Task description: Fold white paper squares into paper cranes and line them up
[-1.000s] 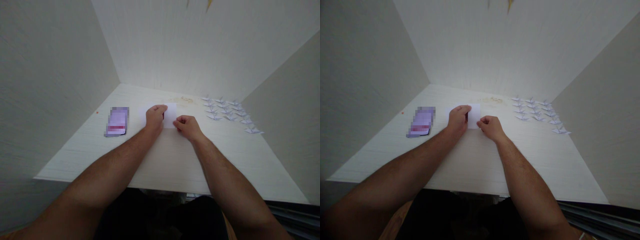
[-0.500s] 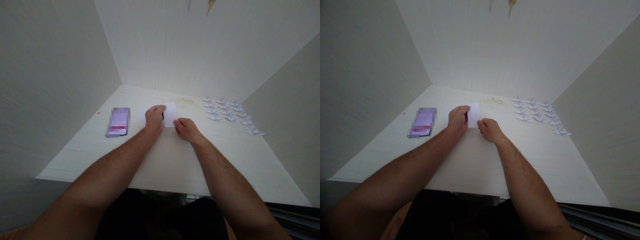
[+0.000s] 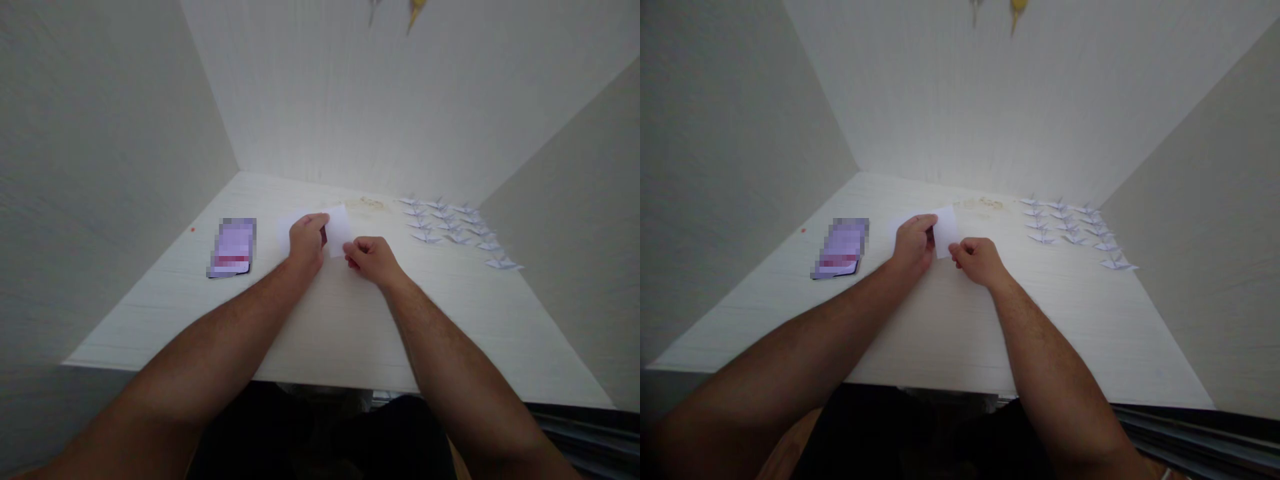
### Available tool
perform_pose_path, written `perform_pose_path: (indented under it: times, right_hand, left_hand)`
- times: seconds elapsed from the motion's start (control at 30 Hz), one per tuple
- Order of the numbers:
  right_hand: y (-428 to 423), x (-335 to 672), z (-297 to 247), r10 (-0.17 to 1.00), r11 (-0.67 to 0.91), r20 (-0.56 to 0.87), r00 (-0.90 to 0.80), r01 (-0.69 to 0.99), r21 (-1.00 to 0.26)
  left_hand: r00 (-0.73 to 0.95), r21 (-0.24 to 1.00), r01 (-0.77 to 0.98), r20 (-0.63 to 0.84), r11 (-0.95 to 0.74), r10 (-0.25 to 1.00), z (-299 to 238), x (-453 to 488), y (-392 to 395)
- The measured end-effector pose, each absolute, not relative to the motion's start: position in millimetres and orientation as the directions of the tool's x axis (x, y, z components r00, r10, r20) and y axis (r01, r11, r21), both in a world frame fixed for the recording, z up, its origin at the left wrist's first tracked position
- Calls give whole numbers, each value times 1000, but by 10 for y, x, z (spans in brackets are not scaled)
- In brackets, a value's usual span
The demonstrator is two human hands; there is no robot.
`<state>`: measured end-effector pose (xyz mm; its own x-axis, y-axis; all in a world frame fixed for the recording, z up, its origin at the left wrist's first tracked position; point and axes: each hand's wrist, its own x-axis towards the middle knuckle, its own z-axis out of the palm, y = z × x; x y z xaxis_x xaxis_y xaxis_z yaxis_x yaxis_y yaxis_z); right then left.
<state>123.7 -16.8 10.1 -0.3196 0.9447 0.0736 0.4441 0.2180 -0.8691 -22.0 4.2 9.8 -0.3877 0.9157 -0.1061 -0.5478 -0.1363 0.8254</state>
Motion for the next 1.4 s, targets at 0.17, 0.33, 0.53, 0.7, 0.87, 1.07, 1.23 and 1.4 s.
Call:
perform_pose_path:
  times: [0.17, 0.33, 0.53, 0.7, 0.87, 1.07, 1.23, 1.4]
  right_hand:
    - [-139, 1229, 56, 956, 222, 130, -262, 358, -907]
    - [-136, 1242, 46, 957, 251, 193, -215, 283, -926]
    - [-155, 1258, 42, 946, 294, 237, -221, 279, -914]
    - [-177, 1232, 46, 932, 329, 250, -262, 325, -887]
    - [-175, 1225, 43, 916, 370, 267, -301, 370, -852]
    - [-168, 1249, 52, 919, 349, 219, -327, 419, -838]
    - [-181, 1246, 31, 911, 364, 196, -363, 484, -795]
    - [-182, 1241, 38, 943, 283, 166, -288, 431, -857]
  left_hand:
    - [-294, 812, -575, -98, -94, 951, 122, -198, 0]
    - [7, 767, -639, -56, 48, 998, 133, -162, -71]
    - [206, 785, -608, 11, 119, 978, 163, -153, -134]
    - [190, 793, -583, -80, 178, 979, 185, -162, -142]
    - [100, 804, -572, -128, 162, 987, 192, -122, -165]
    - [6, 798, -594, -124, 103, 992, 202, -166, -124]
    - [-287, 769, -625, -66, -134, 956, 208, -397, 87]
    - [-206, 781, -616, -36, -101, 978, 198, -382, 101]
